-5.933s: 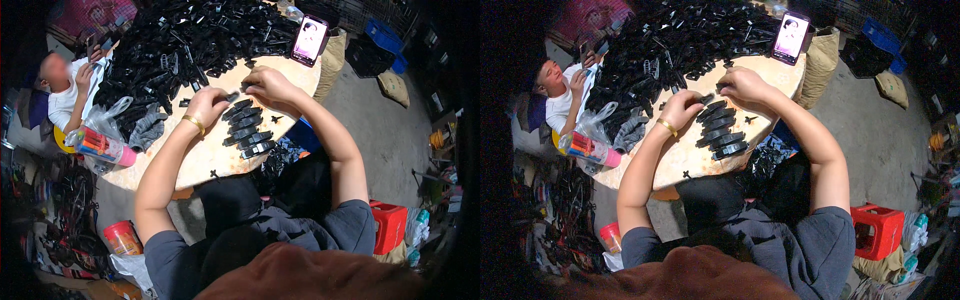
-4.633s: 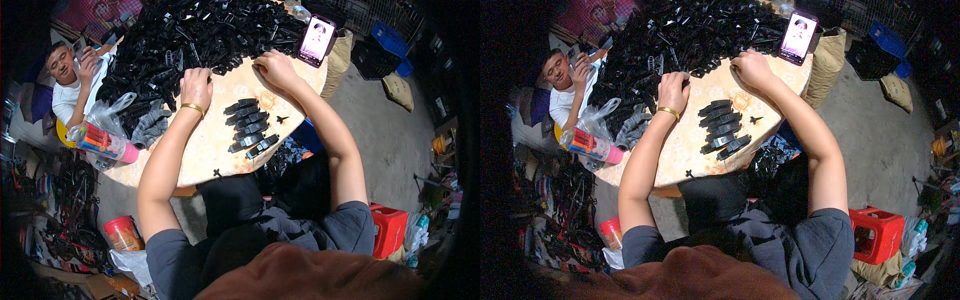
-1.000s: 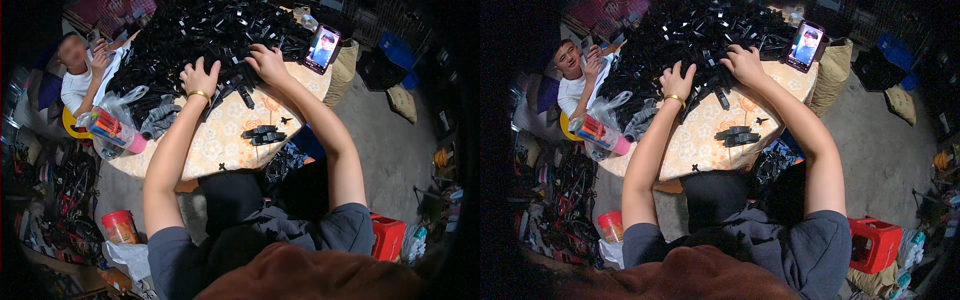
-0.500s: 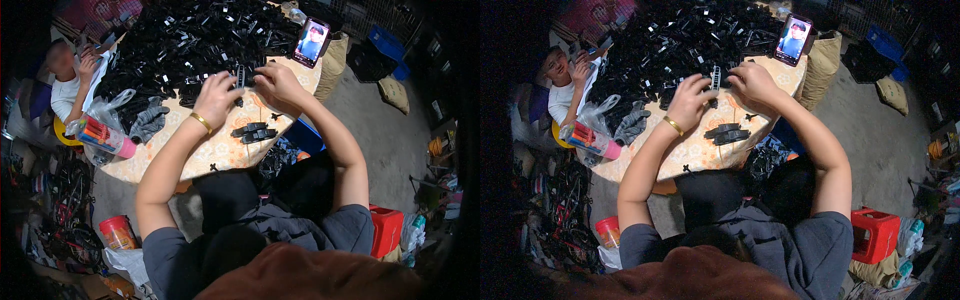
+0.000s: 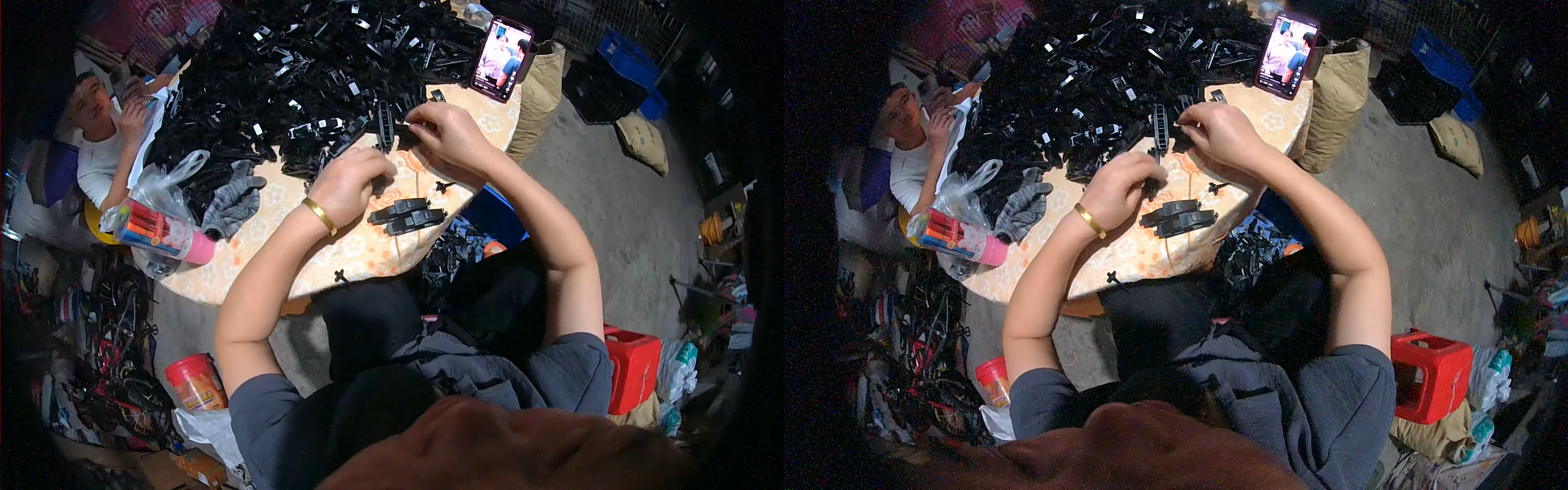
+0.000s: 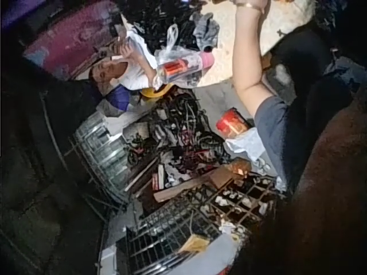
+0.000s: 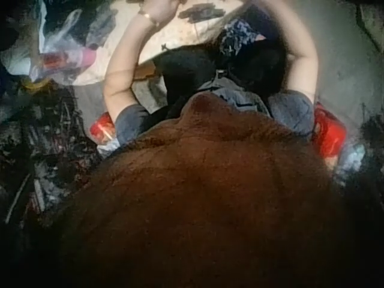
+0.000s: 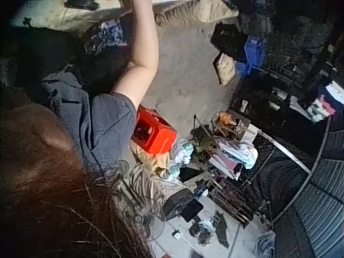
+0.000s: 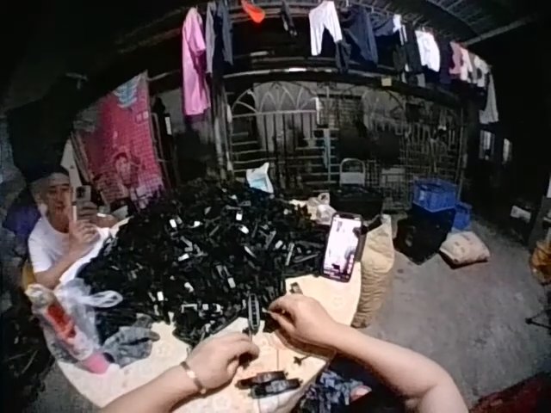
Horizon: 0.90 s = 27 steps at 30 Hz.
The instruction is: The person assembles plastic components by picking pieces from a pile, snapping them together by hand, and stacking the assembled parts on the table.
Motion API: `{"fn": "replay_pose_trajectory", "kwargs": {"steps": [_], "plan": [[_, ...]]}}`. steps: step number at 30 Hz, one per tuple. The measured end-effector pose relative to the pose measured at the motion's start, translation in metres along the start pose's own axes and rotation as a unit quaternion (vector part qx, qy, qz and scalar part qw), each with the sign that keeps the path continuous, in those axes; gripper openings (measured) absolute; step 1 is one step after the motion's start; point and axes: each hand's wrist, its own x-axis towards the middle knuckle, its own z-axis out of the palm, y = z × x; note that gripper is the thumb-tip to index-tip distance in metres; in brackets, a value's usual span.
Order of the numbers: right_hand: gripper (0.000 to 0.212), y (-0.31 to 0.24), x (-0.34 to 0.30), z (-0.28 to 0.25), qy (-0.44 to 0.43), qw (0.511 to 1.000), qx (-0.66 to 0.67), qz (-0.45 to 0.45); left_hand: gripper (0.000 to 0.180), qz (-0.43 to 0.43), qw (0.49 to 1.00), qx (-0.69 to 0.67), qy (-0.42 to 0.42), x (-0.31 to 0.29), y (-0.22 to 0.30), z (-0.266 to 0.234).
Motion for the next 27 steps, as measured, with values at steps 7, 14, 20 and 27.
{"fn": "replay_pose_trajectory", "kwargs": {"steps": [7,14,20,27], "plan": [[0.023,-0.006,0.001,-0.007,-0.100,0.987,-0.059,-0.110,0.030,-0.260,0.965,0.017,0.026,0.004,0.005,-0.004],[0.028,-0.014,0.001,-0.013,-0.031,0.987,-0.110,-0.110,0.028,-0.162,0.982,0.081,0.056,-0.007,-0.009,0.012],[0.027,-0.030,-0.005,-0.008,-0.145,0.983,0.038,-0.110,0.026,-0.196,0.980,0.024,0.005,-0.006,-0.005,-0.003],[0.025,-0.023,-0.004,-0.008,-0.172,0.981,-0.038,-0.077,0.023,-0.229,0.973,0.041,0.008,-0.007,-0.009,-0.006]]}}
